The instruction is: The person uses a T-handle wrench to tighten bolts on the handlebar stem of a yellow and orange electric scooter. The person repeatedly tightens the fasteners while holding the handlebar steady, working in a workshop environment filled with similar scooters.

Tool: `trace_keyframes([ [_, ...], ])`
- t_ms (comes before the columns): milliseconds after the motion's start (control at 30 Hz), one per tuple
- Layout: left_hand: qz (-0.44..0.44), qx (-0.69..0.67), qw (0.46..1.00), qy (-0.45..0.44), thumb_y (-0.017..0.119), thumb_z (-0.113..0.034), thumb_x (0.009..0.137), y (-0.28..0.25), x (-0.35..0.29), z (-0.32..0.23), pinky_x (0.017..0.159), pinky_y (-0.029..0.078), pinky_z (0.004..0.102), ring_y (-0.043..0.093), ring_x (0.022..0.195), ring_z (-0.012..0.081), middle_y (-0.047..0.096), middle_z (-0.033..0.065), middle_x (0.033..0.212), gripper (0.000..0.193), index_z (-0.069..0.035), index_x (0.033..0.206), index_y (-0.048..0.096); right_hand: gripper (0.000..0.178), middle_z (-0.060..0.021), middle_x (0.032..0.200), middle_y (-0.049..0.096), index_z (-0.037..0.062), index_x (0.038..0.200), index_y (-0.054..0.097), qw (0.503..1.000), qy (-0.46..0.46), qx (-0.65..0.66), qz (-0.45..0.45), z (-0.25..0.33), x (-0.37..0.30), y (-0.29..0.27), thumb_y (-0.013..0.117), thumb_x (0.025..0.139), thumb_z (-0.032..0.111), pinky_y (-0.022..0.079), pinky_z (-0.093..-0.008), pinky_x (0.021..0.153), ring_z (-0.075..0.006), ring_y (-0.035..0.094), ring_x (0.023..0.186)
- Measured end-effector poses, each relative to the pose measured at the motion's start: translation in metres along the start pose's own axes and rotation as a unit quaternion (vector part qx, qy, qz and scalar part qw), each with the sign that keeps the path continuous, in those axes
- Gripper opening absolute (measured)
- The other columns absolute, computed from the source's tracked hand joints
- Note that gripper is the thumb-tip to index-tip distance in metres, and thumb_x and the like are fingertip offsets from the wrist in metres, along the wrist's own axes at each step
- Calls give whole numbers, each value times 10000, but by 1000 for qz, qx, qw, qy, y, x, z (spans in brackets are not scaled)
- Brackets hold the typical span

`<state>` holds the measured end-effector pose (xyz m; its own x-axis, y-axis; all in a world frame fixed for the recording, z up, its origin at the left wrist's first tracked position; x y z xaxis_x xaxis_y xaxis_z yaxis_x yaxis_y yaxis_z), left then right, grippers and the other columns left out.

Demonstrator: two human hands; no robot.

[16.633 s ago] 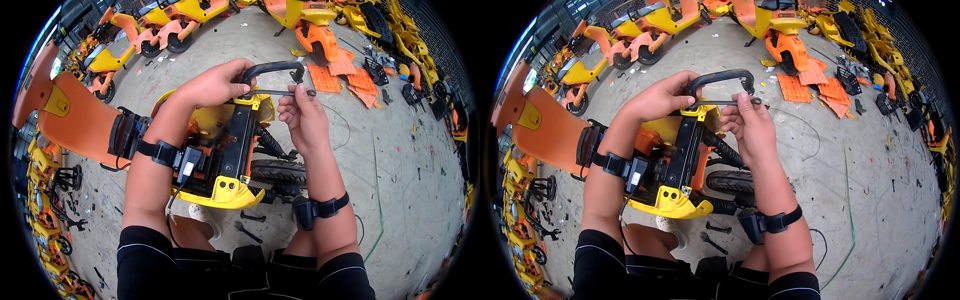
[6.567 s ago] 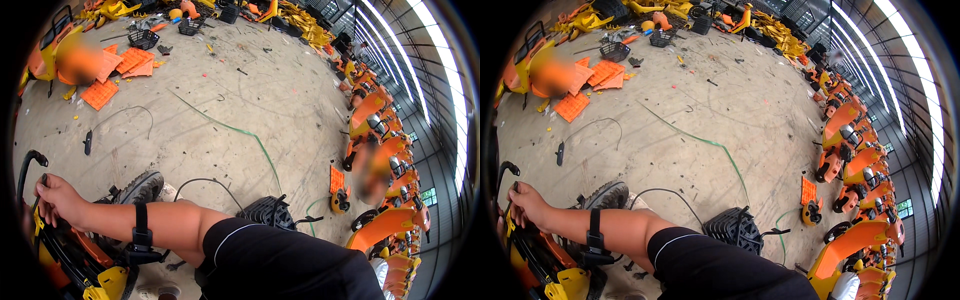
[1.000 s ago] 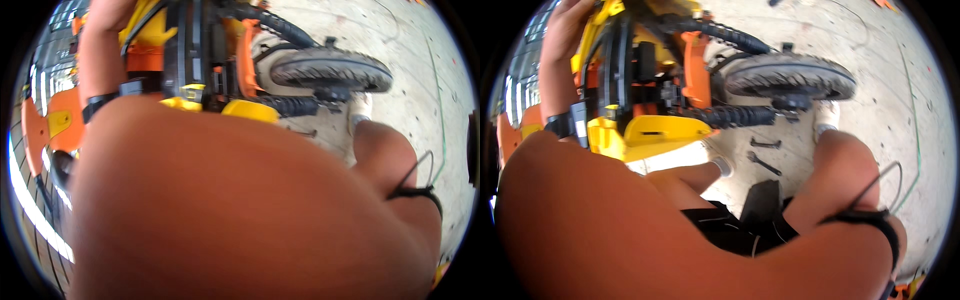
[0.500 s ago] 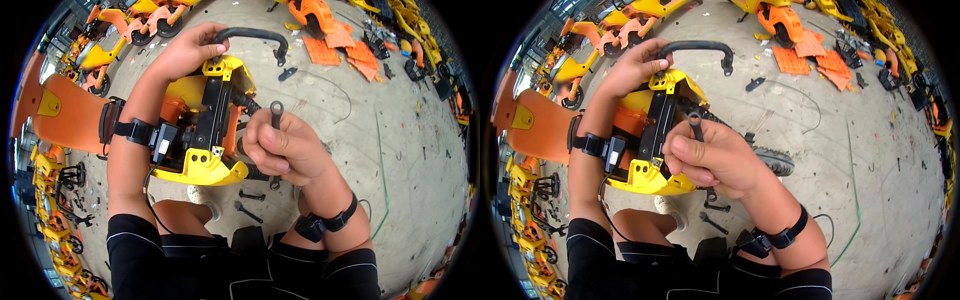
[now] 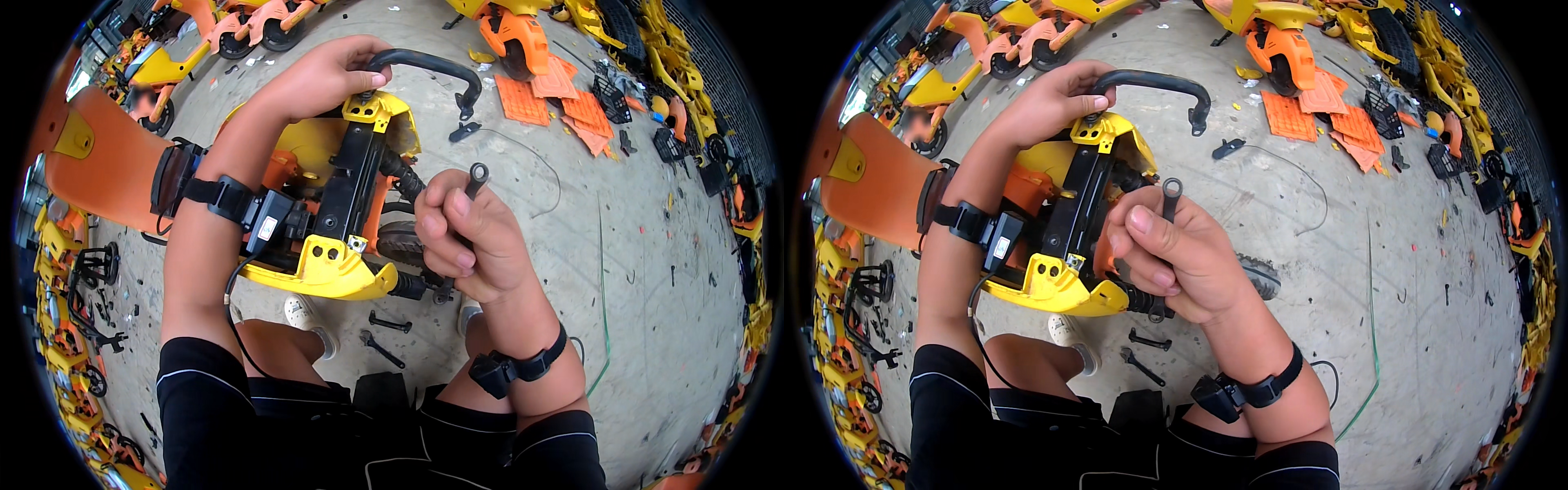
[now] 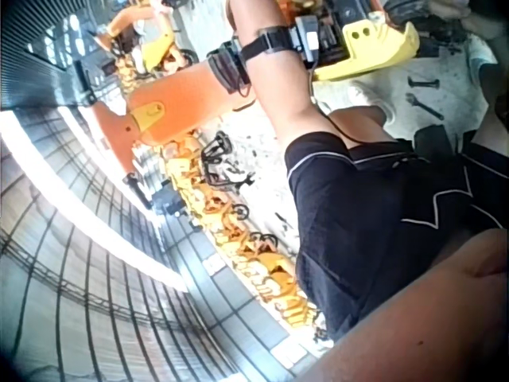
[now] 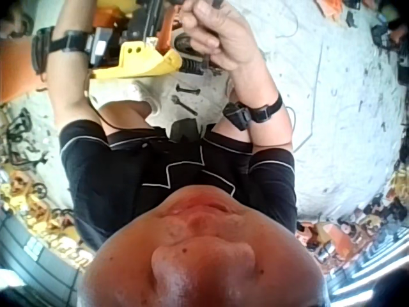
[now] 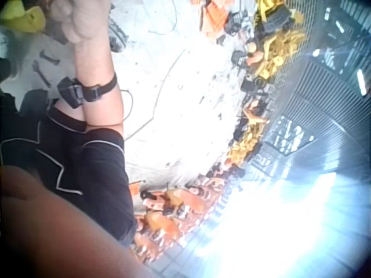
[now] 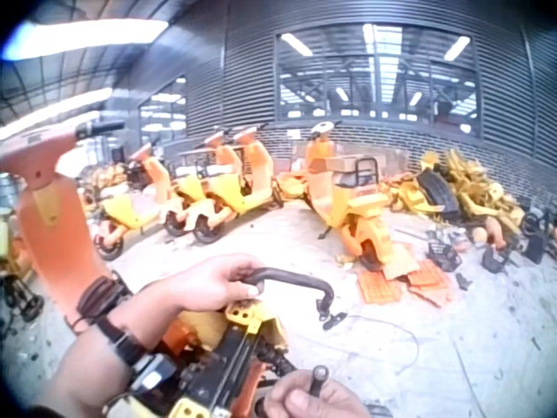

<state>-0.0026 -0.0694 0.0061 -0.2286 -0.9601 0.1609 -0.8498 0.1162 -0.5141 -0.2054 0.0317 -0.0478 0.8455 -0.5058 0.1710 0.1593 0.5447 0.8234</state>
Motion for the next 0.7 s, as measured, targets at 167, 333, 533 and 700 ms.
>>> trace_keyframes([
  [167,9,-8,1000,1,630,-54,971,1,1,2,968,464,278,578,1034,106,606,-4,1041,321,6,1281,578,211,-21,968,552,117,1133,576,998,-34,-12,-46,4,1,-3,674,949,86,284,-183,432,-26,370,540],
  [333,10,-6,1000,5,625,-53,972,2,1,3,950,464,274,573,1014,102,600,-10,1028,309,2,1272,583,285,-12,982,543,134,1179,561,998,-35,2,-42,4,1,-4,663,931,38,291,-183,436,-26,371,550],
  [533,15,1,1000,3,627,-64,977,2,1,2,965,461,280,574,1027,103,603,-7,1034,303,2,1268,582,312,-8,968,539,133,1204,565,998,-49,10,-47,4,3,-4,659,927,28,295,-187,434,-26,371,547],
  [700,10,4,1000,14,647,-88,974,1,1,5,978,467,291,593,1050,114,629,15,1065,338,11,1290,579,299,-57,1007,594,142,1162,551,998,-43,25,-46,1,5,-6,664,922,3,286,-192,433,-36,377,531],
])
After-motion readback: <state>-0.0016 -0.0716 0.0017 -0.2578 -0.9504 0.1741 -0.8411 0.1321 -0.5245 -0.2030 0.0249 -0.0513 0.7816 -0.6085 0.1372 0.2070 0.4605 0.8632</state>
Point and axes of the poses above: each hand's wrist, its own x-axis towards the middle knuckle, its own y-axis out of the palm, z = x × y, the point moved 7 cm from there along x, towards the middle knuckle
